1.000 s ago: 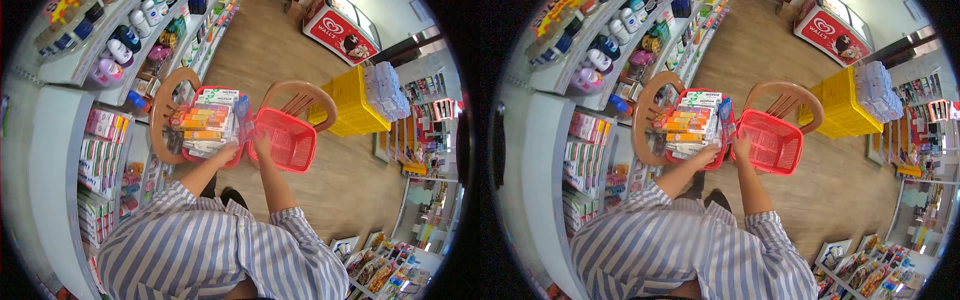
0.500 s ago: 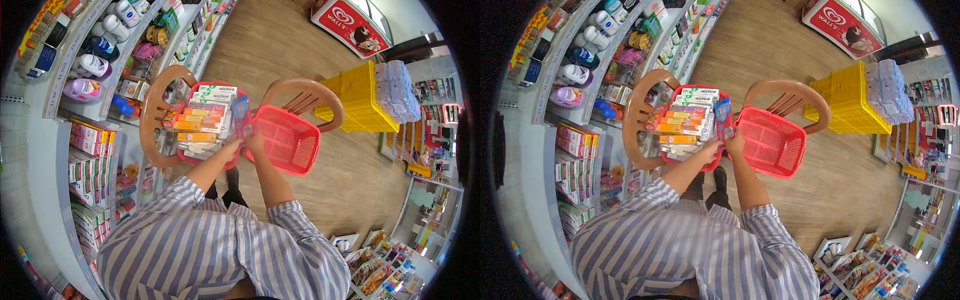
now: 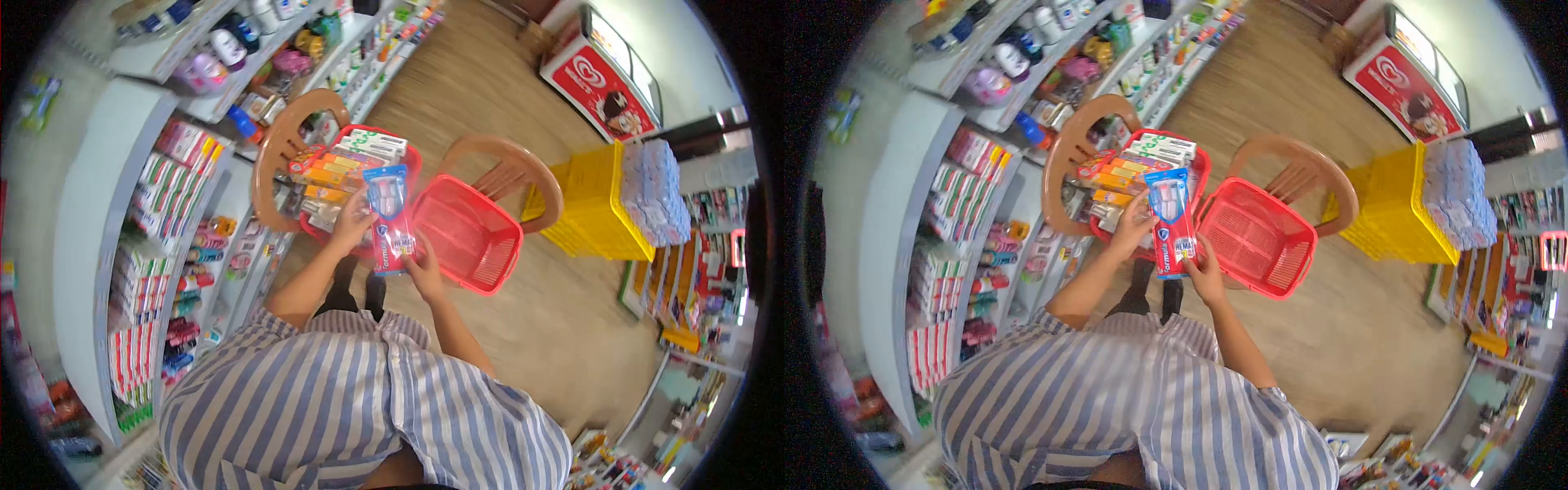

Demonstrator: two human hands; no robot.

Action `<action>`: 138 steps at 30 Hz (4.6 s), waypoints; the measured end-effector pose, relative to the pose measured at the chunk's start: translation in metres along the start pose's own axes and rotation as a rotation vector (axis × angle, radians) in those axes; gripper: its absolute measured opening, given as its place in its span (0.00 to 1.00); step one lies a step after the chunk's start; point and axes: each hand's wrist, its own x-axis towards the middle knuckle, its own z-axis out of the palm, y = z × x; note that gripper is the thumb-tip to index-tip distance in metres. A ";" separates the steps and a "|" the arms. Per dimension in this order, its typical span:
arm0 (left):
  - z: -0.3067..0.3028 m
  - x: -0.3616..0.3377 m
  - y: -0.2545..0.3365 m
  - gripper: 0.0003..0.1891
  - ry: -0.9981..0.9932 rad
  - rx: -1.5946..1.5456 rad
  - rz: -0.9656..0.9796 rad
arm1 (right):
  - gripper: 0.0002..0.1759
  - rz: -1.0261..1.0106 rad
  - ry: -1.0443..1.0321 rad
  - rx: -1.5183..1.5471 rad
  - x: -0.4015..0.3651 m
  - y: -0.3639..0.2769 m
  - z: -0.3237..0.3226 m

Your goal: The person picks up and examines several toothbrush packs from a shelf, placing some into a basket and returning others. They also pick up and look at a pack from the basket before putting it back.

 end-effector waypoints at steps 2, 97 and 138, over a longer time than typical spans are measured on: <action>-0.013 -0.022 0.029 0.36 0.072 0.069 0.117 | 0.38 -0.004 -0.112 0.026 -0.001 -0.012 0.012; -0.540 -0.770 0.508 0.37 1.100 0.839 1.313 | 0.34 -1.172 -1.273 0.199 -0.354 -0.215 0.987; -0.588 -0.740 0.376 0.34 1.075 0.890 0.953 | 0.38 -1.133 -1.031 -0.128 -0.324 -0.119 0.951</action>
